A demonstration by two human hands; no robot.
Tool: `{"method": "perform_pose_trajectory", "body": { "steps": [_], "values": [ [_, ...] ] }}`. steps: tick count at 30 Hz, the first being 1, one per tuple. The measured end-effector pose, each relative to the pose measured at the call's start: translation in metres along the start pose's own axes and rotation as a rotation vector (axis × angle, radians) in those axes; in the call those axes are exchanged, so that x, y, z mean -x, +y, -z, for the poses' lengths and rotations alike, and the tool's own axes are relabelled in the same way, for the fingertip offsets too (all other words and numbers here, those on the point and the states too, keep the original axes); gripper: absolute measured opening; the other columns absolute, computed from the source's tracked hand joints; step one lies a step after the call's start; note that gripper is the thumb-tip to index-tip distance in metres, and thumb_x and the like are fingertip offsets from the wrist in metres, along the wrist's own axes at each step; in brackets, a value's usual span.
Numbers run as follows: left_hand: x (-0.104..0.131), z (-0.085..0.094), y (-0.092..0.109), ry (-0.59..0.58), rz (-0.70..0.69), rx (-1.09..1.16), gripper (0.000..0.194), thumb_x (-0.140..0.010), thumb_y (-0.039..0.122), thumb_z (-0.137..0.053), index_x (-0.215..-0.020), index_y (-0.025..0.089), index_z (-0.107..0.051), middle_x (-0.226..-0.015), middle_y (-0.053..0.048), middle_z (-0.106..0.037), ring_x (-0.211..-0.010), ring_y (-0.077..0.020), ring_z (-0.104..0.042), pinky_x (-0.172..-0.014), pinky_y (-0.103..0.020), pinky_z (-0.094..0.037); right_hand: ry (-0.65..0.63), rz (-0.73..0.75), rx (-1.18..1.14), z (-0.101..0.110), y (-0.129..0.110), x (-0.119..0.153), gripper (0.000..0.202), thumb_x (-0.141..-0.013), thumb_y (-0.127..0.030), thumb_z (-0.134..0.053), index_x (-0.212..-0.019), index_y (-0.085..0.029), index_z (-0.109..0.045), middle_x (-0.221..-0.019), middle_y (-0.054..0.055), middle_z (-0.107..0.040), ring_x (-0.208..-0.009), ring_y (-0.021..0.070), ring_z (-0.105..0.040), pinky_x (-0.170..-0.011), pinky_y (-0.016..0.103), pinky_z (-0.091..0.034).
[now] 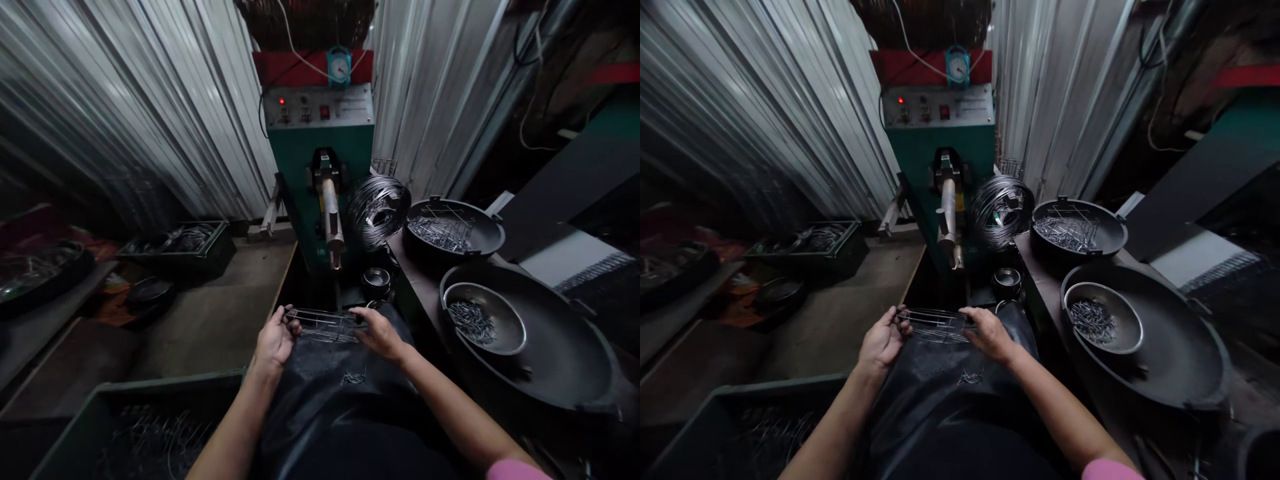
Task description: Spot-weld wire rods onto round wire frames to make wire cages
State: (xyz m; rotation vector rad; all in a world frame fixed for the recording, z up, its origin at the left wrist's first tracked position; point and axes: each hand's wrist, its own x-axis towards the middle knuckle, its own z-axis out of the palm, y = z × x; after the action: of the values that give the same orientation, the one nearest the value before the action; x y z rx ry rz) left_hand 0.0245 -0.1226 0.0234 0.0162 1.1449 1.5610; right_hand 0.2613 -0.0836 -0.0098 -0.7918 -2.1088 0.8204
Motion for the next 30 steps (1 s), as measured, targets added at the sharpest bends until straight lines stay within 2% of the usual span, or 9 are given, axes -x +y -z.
{"method": "perform_pose_trajectory", "body": {
  "steps": [3, 6, 8, 11, 15, 21, 23, 26, 30],
  "values": [
    [0.004, 0.0, 0.005, -0.011, 0.012, -0.001, 0.011, -0.083, 0.019, -0.048, -0.076, 0.013, -0.054, -0.058, 0.001, -0.05, -0.039, -0.0067, -0.041, -0.038, -0.019, -0.033, 0.088, -0.099, -0.223, 0.014, 0.013, -0.006, 0.059, -0.075, -0.039, -0.063, -0.127, -0.023, -0.042, -0.115, 0.009, -0.057, -0.103, 0.0215, -0.055, -0.091, 0.039, -0.043],
    [0.008, 0.007, 0.012, -0.029, -0.006, -0.012, 0.015, -0.084, 0.016, -0.044, -0.075, 0.012, -0.055, -0.054, 0.003, -0.046, -0.036, -0.005, -0.035, -0.035, -0.017, -0.03, 0.247, -0.327, -0.452, 0.034, 0.03, -0.007, 0.043, -0.085, -0.047, -0.046, -0.119, -0.021, -0.048, -0.106, 0.008, -0.062, -0.096, 0.0197, -0.059, -0.085, 0.036, -0.046],
    [0.01, 0.015, 0.016, -0.038, -0.027, -0.026, 0.018, -0.085, 0.015, -0.042, -0.074, 0.012, -0.055, -0.051, 0.004, -0.042, -0.033, -0.0041, -0.031, -0.034, -0.016, -0.028, 0.251, -0.417, -0.477, 0.044, 0.036, -0.003, 0.039, -0.086, -0.049, -0.042, -0.108, -0.019, -0.055, -0.097, 0.007, -0.065, -0.091, 0.0195, -0.061, -0.085, 0.036, -0.046],
    [0.013, 0.027, 0.018, -0.058, -0.053, -0.062, 0.021, -0.086, 0.014, -0.039, -0.073, 0.012, -0.055, -0.047, 0.006, -0.036, -0.031, -0.0036, -0.027, -0.032, -0.015, -0.024, 0.1, -0.411, -0.419, 0.046, 0.036, 0.003, 0.038, -0.086, -0.05, -0.044, -0.098, -0.018, -0.061, -0.093, 0.006, -0.066, -0.091, 0.0195, -0.06, -0.087, 0.035, -0.044],
    [0.014, 0.041, 0.016, -0.102, -0.084, -0.105, 0.02, -0.086, 0.016, -0.04, -0.074, 0.012, -0.056, -0.046, 0.007, -0.037, -0.028, -0.0032, -0.025, -0.032, -0.016, -0.026, -0.104, -0.363, -0.398, 0.034, 0.032, 0.003, 0.037, -0.086, -0.048, -0.044, -0.094, -0.017, -0.063, -0.091, 0.005, -0.066, -0.091, 0.0186, -0.06, -0.087, 0.034, -0.043],
    [0.015, 0.052, 0.011, -0.178, -0.095, -0.13, 0.017, -0.084, 0.018, -0.044, -0.076, 0.012, -0.058, -0.044, 0.007, -0.037, -0.027, -0.003, -0.025, -0.032, -0.015, -0.026, -0.149, -0.41, -0.312, 0.025, 0.041, -0.001, 0.03, -0.086, -0.04, -0.048, -0.096, -0.015, -0.062, -0.089, 0.006, -0.066, -0.088, 0.0176, -0.061, -0.084, 0.033, -0.044],
    [0.015, 0.052, 0.01, -0.188, -0.097, -0.147, 0.015, -0.083, 0.019, -0.047, -0.076, 0.012, -0.058, -0.044, 0.007, -0.038, -0.027, -0.0028, -0.026, -0.033, -0.015, -0.027, -0.201, -0.373, -0.242, 0.024, 0.037, 0.0, 0.027, -0.086, -0.036, -0.05, -0.098, -0.016, -0.063, -0.092, 0.005, -0.066, -0.089, 0.0175, -0.06, -0.084, 0.032, -0.044],
    [0.014, 0.049, 0.007, -0.203, -0.096, -0.172, 0.013, -0.082, 0.021, -0.05, -0.076, 0.013, -0.059, -0.043, 0.007, -0.039, -0.027, -0.0027, -0.027, -0.033, -0.015, -0.027, -0.434, -0.207, -0.179, 0.019, 0.023, 0.001, 0.025, -0.083, -0.031, -0.056, -0.104, -0.02, -0.064, -0.098, 0.004, -0.067, -0.091, 0.0167, -0.059, -0.083, 0.028, -0.043],
    [0.015, 0.046, 0.004, -0.244, -0.088, -0.181, 0.011, -0.078, 0.024, -0.055, -0.076, 0.013, -0.059, -0.043, 0.007, -0.039, -0.027, -0.0024, -0.028, -0.033, -0.015, -0.028, -0.839, -0.054, -0.235, 0.008, 0.008, 0.004, 0.024, -0.082, -0.03, -0.058, -0.103, -0.022, -0.066, -0.088, 0.002, -0.069, -0.079, 0.013, -0.06, -0.078, 0.022, -0.043]
  ]
}}
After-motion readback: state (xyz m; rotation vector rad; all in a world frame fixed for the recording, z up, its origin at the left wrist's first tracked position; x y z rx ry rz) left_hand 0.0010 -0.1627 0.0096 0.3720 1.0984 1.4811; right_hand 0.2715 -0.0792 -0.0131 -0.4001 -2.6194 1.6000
